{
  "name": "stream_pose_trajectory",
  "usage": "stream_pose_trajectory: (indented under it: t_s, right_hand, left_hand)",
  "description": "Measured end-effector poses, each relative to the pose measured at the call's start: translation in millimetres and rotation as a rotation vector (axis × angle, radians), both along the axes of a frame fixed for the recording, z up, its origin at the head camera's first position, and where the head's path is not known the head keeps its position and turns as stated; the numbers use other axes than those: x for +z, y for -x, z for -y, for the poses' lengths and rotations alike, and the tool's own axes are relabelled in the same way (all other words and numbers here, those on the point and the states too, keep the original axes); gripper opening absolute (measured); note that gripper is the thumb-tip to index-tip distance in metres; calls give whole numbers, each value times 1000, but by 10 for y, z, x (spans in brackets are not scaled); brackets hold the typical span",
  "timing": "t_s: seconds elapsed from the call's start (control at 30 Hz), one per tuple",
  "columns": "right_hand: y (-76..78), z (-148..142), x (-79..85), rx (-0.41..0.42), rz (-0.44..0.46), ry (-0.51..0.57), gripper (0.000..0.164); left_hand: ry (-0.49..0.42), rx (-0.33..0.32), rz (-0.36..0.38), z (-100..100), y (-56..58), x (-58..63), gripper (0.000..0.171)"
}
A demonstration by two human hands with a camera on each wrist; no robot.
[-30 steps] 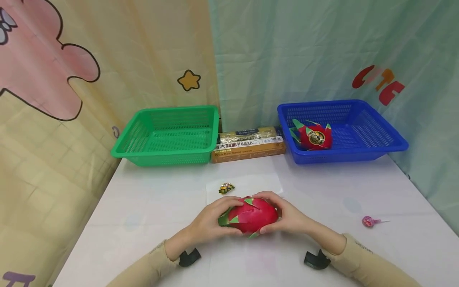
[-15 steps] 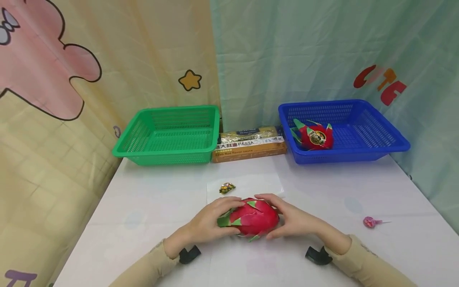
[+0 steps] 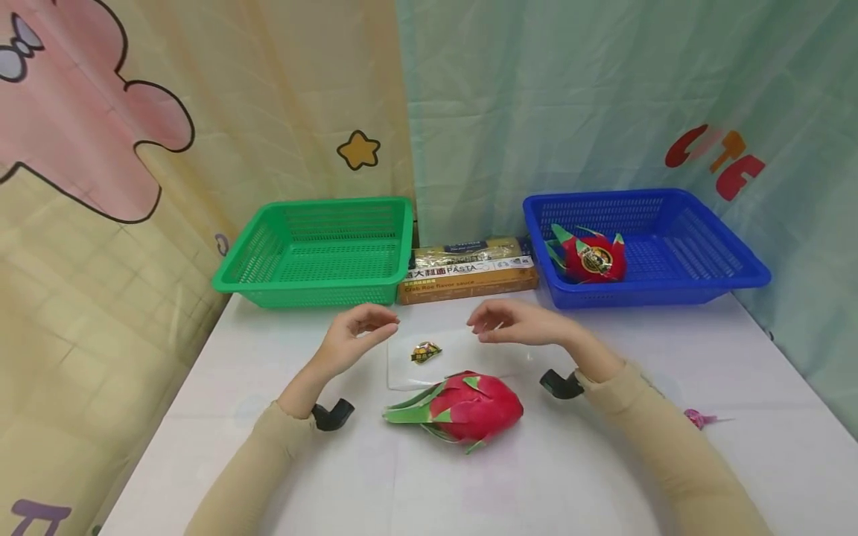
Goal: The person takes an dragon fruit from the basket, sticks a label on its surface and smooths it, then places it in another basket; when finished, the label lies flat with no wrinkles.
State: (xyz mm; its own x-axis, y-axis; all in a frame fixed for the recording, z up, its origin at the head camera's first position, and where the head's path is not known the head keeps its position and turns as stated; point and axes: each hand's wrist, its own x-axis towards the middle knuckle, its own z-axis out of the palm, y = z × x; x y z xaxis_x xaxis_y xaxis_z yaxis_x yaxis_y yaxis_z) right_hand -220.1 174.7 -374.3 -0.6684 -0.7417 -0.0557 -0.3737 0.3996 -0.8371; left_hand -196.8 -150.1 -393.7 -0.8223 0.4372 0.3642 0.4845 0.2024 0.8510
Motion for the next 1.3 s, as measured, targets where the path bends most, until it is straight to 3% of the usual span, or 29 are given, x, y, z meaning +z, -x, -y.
stream_pose_trajectory:
  t_s: [0.23,0.43,0.63,0.83,1.0,1.13,1.3]
  right_hand:
    - [402,483,-263,15,-35,-54,32]
    - [509,717,-444,47,-14,-152,30]
    - [521,811,-561,8,-83,-243,28]
    - [507,824,-597,7,-130,-280,33]
    - [499,814,-602,6,-133,-258,32]
    - [501,803,-617,10,-125,-216,26]
    - [492,799,-634,17,-129,-170,14]
  left_hand:
    - [73,38,181,-53,279,-350,24]
    - [148,-18,278,-59,340,-473,33]
    - [148,-99,272,-61,363,-573,40]
    - [154,-42,248,-39,353,-654,43]
    - [214,2,195,-46,335,-662,43]
    - [254,13,186,-54,323,-664,43]
    - [242,0,184,-57,300,-657,44]
